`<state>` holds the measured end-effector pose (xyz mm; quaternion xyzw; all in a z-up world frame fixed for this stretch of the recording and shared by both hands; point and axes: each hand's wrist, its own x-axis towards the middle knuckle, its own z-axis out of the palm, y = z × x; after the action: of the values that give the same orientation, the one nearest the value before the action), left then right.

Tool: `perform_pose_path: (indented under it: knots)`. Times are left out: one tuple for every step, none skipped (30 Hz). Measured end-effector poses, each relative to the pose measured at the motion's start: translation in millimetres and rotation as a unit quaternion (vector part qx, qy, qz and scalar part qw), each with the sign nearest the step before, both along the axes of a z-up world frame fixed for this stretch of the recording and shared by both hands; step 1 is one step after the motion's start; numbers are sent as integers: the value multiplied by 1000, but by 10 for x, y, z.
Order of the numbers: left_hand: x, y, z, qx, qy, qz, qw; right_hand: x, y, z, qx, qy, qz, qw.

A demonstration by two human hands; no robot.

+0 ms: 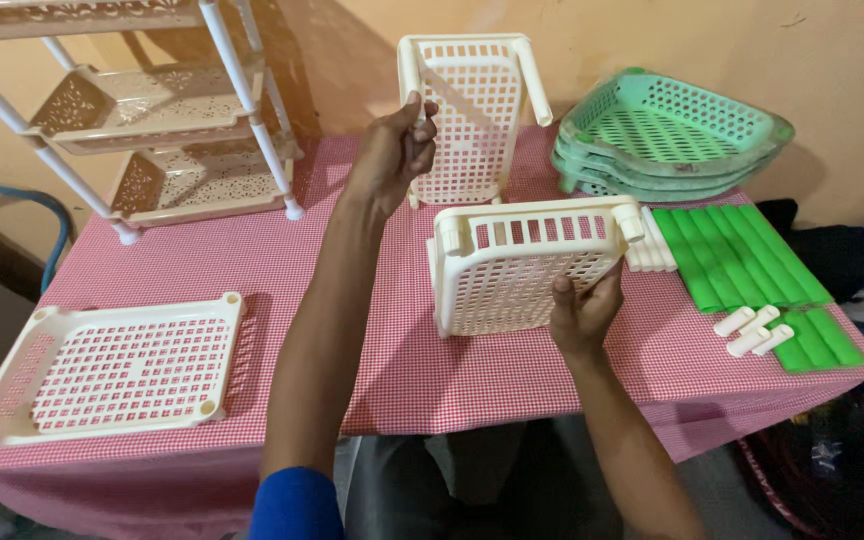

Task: The person assembles a plastic storage rack by inserting white cylindrical poles into the corner holes of white plastic trays. They connect multiple trays with poles to form a multi-tiered structure on a table.

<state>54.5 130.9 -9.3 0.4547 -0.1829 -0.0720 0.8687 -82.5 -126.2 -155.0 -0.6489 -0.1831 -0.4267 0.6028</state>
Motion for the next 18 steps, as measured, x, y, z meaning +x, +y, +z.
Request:
perform_pose_path:
  knots:
    - [68, -8, 23, -1, 3, 4, 1000, 12, 2, -1, 0, 5, 4, 1000]
    - [125, -15, 50, -2, 6, 7, 1000, 23, 5, -1, -1, 10, 8, 1000]
    - [160, -27, 61, -4, 9, 11, 1000, 36, 9, -2, -3, 8, 5, 1000]
    - [180, -38, 69, 15, 14, 27, 999, 46, 15, -5, -6, 6, 2, 1000]
    - [181, -38, 78, 34, 21, 45, 998, 48, 15, -5, -8, 5, 1, 1000]
    - [174, -36, 83, 53, 27, 62, 996, 53, 1, -1, -8, 2, 0, 1000]
    - [150, -18, 67, 79, 35, 93, 992, 51, -1, -13, -8, 2, -1, 1000]
    - [117, 7, 40, 104, 42, 124, 986, 51, -5, -28, -7, 1, -2, 1000]
    - [58, 34, -11, 130, 51, 155, 978, 46, -12, -45, -1, 0, 9, 1000]
    - [-30, 65, -90, 142, 37, 182, 972, 45, -21, -62, 5, -1, 20, 1000]
    - [-134, 112, -179, 154, 22, 209, 965, 60, -28, -73, 11, -4, 31, 999]
    - [-245, 159, -273, 166, 7, 237, 957, 74, -35, -89, 12, -2, 34, 999]
    - [-364, 213, -370, 193, 4, 252, 948, 90, -41, -112, 14, -1, 36, 999]
    - [-494, 256, -478, 220, 2, 266, 938, 99, -51, -141, 16, 1, 39, 999]
    - [-639, 283, -598, 272, -3, 271, 923, 115, -62, -171, 17, -3, 42, 999]
    - [-783, 307, -712, 324, -7, 275, 905, 129, -75, -205, 17, -8, 45, 999]
    - [-901, 322, -808, 367, 3, 274, 889, 128, -91, -249, 18, -11, 48, 999]
    - [-1001, 331, -885, 410, 14, 272, 871, 128, -104, -292, 17, -19, 49, 998]
